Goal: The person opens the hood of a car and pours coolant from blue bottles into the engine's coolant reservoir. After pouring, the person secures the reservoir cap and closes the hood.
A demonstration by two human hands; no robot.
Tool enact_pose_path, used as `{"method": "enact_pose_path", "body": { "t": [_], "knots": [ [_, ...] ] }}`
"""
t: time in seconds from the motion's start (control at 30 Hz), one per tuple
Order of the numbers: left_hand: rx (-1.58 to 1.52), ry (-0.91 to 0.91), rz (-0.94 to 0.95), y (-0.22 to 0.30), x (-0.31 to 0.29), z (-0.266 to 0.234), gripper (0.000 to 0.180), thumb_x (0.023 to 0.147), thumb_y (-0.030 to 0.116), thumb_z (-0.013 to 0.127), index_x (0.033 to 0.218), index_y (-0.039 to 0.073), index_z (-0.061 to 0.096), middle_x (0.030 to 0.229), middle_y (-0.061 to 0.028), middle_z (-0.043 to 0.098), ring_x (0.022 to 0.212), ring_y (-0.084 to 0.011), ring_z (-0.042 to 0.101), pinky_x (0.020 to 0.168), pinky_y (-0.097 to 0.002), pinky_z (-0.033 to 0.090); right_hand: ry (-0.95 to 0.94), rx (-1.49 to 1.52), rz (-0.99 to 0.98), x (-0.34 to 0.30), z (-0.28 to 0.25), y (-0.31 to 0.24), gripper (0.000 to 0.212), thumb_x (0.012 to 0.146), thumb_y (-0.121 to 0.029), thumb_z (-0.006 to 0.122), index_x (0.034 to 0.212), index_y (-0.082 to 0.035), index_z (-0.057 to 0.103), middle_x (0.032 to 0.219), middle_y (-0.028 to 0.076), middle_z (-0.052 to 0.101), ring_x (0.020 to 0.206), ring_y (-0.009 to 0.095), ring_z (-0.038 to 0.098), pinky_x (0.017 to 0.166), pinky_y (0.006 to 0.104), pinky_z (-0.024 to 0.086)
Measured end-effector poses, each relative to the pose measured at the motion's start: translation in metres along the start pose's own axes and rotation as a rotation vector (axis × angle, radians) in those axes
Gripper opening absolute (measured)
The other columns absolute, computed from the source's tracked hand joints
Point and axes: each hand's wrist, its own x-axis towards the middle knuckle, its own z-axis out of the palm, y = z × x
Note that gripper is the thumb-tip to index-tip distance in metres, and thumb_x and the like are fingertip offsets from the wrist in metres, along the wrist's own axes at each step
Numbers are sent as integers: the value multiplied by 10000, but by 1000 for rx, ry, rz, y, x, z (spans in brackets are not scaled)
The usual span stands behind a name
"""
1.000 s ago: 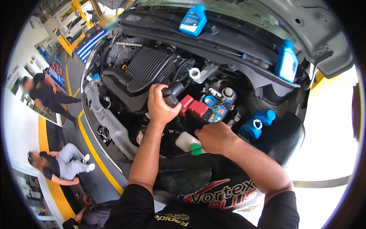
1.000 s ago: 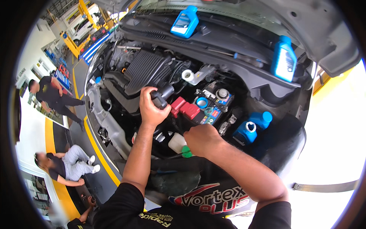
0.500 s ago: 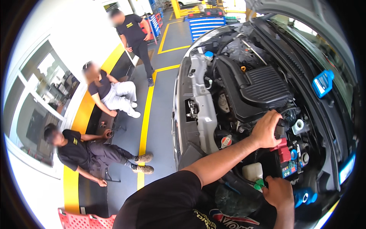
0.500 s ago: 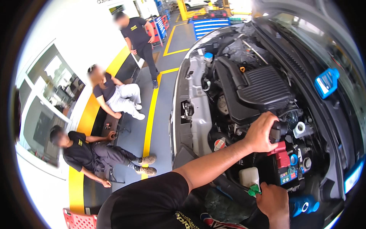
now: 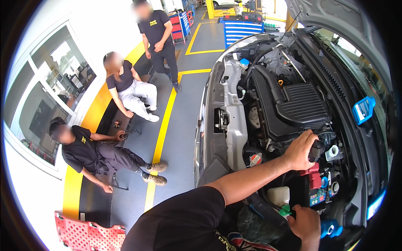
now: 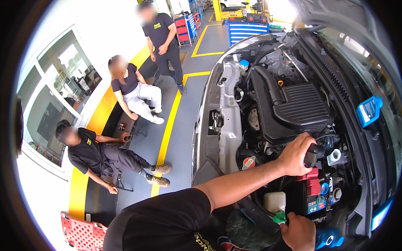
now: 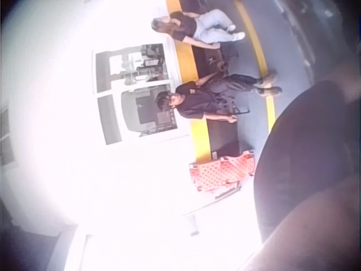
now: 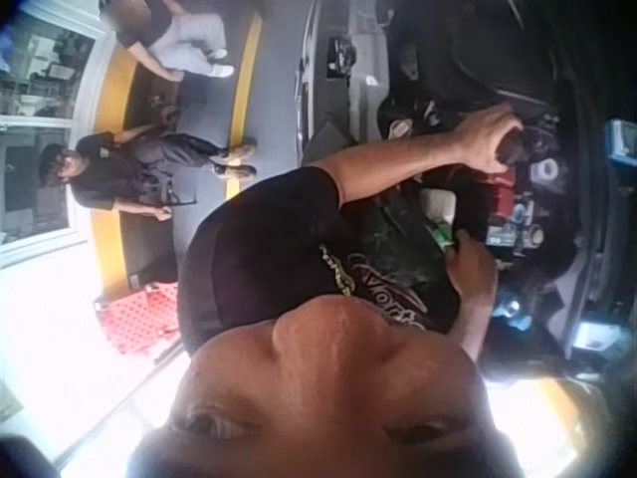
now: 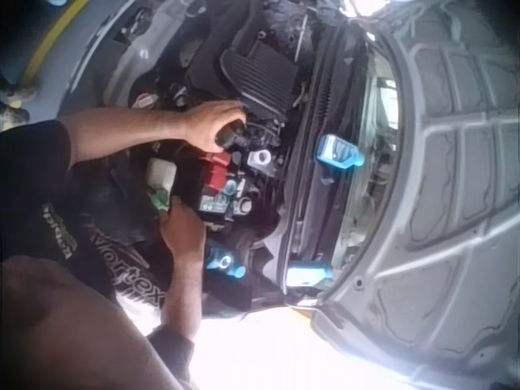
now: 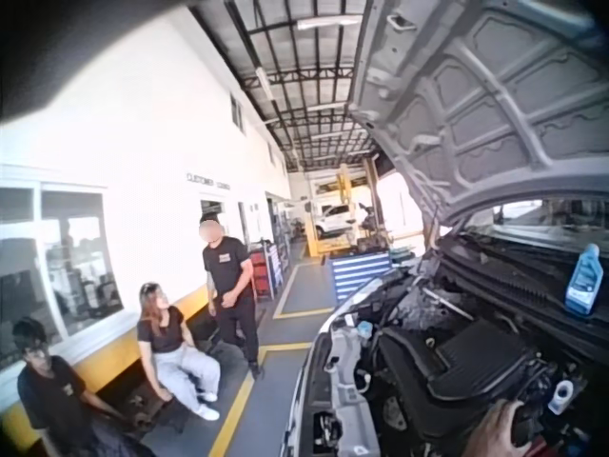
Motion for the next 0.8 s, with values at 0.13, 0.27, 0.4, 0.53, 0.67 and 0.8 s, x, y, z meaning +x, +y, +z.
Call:
{"method": "enact_pose_path", "body": {
  "t": [0.13,0.27,0.4,0.53,0.67,0.8],
  "knots": [
    [-17,-9,-23,2,2,-4,768,610,112,907,1270,49,519,1213,-196,574,1126,-440,622,965,-501,540,3,4,17,-3,-1,-2,359,837,-272,851,1113,-68,746,923,201,777,927,412,763,831,530,595],
    [-1,-5,35,9,10,-1,669,595,183,858,1198,53,600,1166,-207,626,1113,-441,630,985,-507,536,-26,-21,26,-7,-5,4,273,898,-306,789,1016,-72,713,883,177,767,856,405,769,771,535,610],
    [42,15,44,-9,7,-9,624,585,143,845,1163,70,622,1072,-169,652,992,-407,679,887,-476,569,-54,11,-30,4,-6,5,226,953,-276,716,1033,-65,724,847,157,768,822,384,776,735,512,623],
    [-17,18,87,-4,14,2,577,651,48,839,1183,53,615,1058,-168,670,967,-386,708,884,-458,571,-113,48,19,-5,-10,12,269,980,-304,708,1105,-65,698,856,151,760,865,379,774,758,506,618],
    [-15,-12,80,-1,16,3,584,652,40,848,1186,41,610,1077,-143,678,992,-357,707,913,-455,566,-88,50,17,-9,-8,13,273,980,-292,705,1116,-56,702,849,139,763,855,360,777,743,488,626],
    [-55,-41,15,-6,11,3,585,672,12,841,1205,41,602,1082,-111,666,994,-266,693,922,-414,560,-73,55,23,-10,-8,14,268,975,-277,707,1113,-47,703,850,136,766,853,349,780,740,478,627]
  ]
}}
